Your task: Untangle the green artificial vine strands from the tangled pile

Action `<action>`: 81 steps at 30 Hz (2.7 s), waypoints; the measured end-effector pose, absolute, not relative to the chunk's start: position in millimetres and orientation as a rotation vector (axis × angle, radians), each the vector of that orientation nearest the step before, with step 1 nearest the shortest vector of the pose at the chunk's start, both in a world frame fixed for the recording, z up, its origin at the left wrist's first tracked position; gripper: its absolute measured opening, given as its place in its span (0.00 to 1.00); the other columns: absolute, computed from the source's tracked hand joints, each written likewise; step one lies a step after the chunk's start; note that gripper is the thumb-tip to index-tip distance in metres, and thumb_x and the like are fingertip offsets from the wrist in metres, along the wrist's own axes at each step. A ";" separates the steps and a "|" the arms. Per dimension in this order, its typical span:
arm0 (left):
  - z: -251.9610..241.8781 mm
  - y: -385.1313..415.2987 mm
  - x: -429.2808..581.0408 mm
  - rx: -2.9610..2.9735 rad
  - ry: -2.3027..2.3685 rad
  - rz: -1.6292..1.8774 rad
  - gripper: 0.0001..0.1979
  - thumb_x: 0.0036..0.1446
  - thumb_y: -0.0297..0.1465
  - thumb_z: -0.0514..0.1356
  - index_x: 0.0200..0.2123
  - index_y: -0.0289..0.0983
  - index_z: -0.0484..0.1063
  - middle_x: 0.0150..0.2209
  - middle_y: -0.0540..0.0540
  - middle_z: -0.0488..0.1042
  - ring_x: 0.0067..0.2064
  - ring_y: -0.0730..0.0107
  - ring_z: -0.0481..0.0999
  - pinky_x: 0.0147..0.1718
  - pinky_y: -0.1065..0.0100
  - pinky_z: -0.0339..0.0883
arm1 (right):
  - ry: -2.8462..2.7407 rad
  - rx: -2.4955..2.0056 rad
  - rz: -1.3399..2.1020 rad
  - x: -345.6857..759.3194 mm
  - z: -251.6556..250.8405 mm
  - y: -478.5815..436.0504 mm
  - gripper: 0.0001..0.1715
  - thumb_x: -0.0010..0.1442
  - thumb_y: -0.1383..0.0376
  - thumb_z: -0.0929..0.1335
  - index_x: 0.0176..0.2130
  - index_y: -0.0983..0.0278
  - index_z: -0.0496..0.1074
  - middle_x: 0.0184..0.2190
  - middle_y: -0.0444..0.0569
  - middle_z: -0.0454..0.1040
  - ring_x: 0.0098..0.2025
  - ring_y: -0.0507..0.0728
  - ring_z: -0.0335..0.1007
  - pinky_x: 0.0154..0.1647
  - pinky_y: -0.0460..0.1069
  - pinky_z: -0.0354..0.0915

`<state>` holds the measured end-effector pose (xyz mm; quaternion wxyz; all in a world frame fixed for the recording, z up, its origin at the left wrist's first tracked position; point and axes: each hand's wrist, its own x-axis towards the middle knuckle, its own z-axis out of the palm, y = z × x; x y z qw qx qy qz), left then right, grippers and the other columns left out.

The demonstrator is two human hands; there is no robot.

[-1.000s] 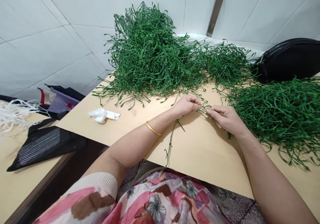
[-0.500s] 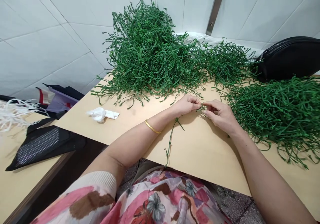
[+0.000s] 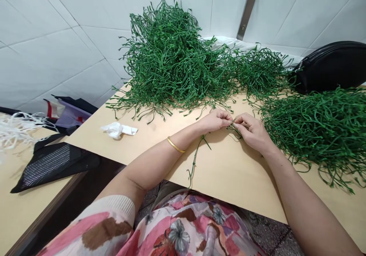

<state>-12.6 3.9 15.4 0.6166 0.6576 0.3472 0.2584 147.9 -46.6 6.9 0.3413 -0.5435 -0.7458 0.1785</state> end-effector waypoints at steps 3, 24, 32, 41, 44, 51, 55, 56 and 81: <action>13.2 4.5 -12.9 1.525 0.807 0.568 0.02 0.43 0.25 0.57 0.25 0.32 0.67 0.17 0.56 0.60 0.19 0.83 0.54 0.21 0.74 0.45 | -1.941 -1.501 0.413 145.3 6.2 -46.9 0.06 0.55 0.66 0.62 0.27 0.64 0.65 0.22 0.45 0.67 0.25 0.51 0.60 0.29 0.47 0.56; -5.6 6.2 -4.5 1.678 0.884 0.690 0.03 0.42 0.27 0.57 0.24 0.33 0.64 0.18 0.55 0.61 0.21 0.82 0.56 0.22 0.74 0.48 | -1.981 -1.656 0.278 138.5 6.3 -50.7 0.07 0.53 0.67 0.61 0.29 0.64 0.68 0.22 0.47 0.70 0.24 0.52 0.60 0.28 0.47 0.53; -5.7 4.4 -2.3 1.658 0.928 0.739 0.02 0.42 0.24 0.55 0.22 0.34 0.62 0.17 0.56 0.59 0.21 0.81 0.56 0.22 0.74 0.48 | -2.037 -1.557 0.189 141.2 -0.2 -45.8 0.10 0.54 0.67 0.61 0.32 0.64 0.71 0.29 0.51 0.73 0.34 0.57 0.65 0.37 0.51 0.57; -5.6 1.5 -0.3 1.820 0.919 1.061 0.05 0.43 0.21 0.56 0.21 0.34 0.63 0.27 0.50 0.64 0.33 0.75 0.63 0.34 0.71 0.57 | -2.023 -1.608 -0.101 134.4 5.3 -52.8 0.12 0.58 0.68 0.60 0.35 0.65 0.71 0.31 0.52 0.70 0.36 0.57 0.63 0.40 0.53 0.52; -4.9 -0.2 1.1 1.806 0.904 1.071 0.05 0.44 0.20 0.55 0.22 0.34 0.64 0.25 0.52 0.65 0.31 0.76 0.63 0.33 0.71 0.57 | -2.011 -1.589 -0.049 133.9 7.3 -52.7 0.13 0.58 0.68 0.59 0.34 0.66 0.71 0.29 0.50 0.71 0.33 0.55 0.64 0.38 0.51 0.54; 6.7 -1.9 -0.6 1.493 0.856 0.827 0.03 0.44 0.21 0.56 0.24 0.33 0.64 0.19 0.54 0.64 0.22 0.81 0.62 0.25 0.74 0.56 | -1.563 -1.419 0.943 146.6 6.1 -46.3 0.09 0.53 0.60 0.64 0.30 0.65 0.69 0.19 0.41 0.62 0.20 0.48 0.55 0.22 0.45 0.53; 21.4 -1.9 -8.7 1.376 0.935 0.606 0.01 0.44 0.24 0.57 0.23 0.33 0.66 0.15 0.55 0.62 0.16 0.84 0.55 0.18 0.75 0.47 | -1.419 -1.361 1.220 150.6 11.8 -46.8 0.12 0.47 0.58 0.68 0.29 0.65 0.69 0.18 0.39 0.60 0.19 0.46 0.52 0.19 0.44 0.51; 23.1 -1.6 -10.3 1.370 0.951 0.577 0.01 0.44 0.25 0.58 0.23 0.33 0.67 0.14 0.56 0.61 0.15 0.84 0.53 0.17 0.74 0.45 | -1.408 -1.351 1.244 150.8 13.1 -47.1 0.13 0.46 0.58 0.69 0.29 0.65 0.70 0.18 0.39 0.60 0.19 0.46 0.52 0.19 0.44 0.50; 2.9 -0.4 -5.0 1.798 1.082 0.820 0.03 0.43 0.28 0.56 0.23 0.34 0.65 0.19 0.54 0.60 0.23 0.79 0.56 0.24 0.73 0.50 | -2.012 -1.473 0.215 139.7 8.6 -51.5 0.09 0.55 0.68 0.61 0.33 0.65 0.70 0.32 0.51 0.71 0.36 0.57 0.64 0.40 0.52 0.58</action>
